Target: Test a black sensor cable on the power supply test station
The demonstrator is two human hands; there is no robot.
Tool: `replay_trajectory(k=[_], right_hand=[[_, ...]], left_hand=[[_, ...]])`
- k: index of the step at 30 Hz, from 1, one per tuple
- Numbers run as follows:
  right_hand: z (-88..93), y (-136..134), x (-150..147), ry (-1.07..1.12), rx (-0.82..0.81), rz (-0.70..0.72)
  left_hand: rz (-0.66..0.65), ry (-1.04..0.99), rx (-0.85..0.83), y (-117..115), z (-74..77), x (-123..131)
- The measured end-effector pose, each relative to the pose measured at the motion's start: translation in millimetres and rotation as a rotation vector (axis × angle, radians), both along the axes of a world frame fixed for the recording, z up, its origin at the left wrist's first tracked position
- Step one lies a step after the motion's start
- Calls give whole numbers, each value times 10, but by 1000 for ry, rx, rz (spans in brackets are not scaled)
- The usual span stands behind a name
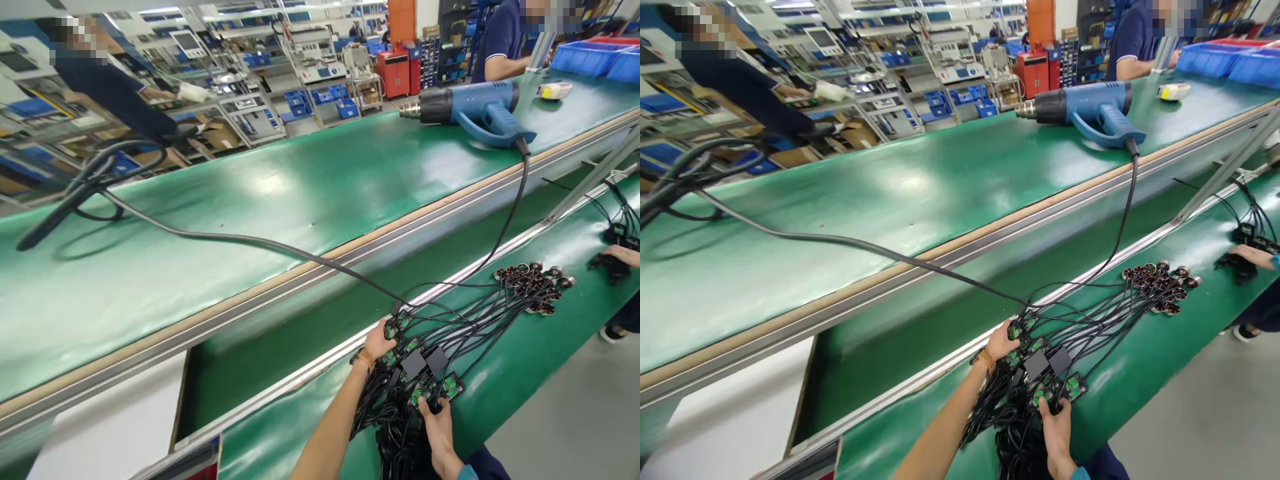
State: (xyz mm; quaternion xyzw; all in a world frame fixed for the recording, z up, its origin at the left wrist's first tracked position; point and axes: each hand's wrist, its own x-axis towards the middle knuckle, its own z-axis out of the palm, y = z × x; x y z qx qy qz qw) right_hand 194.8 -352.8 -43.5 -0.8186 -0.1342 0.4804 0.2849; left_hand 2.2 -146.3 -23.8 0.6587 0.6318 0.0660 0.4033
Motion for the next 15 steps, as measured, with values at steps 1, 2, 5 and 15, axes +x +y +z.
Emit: replay_trajectory(k=[1,2,5,15], right_hand=[[19,-26,-75,9,-25,-10],[38,-56,-158,21,-38,-15],[89,-172,-471,79,-23,-9],[29,-813,-2011,212,-109,-73]], left_hand=[[-11,-20,0,-9,0,-68],[-21,-40,1,-20,0,-144],[-45,-94,0,-85,3,-427],[6,-81,-66,-663,18,-1692]])
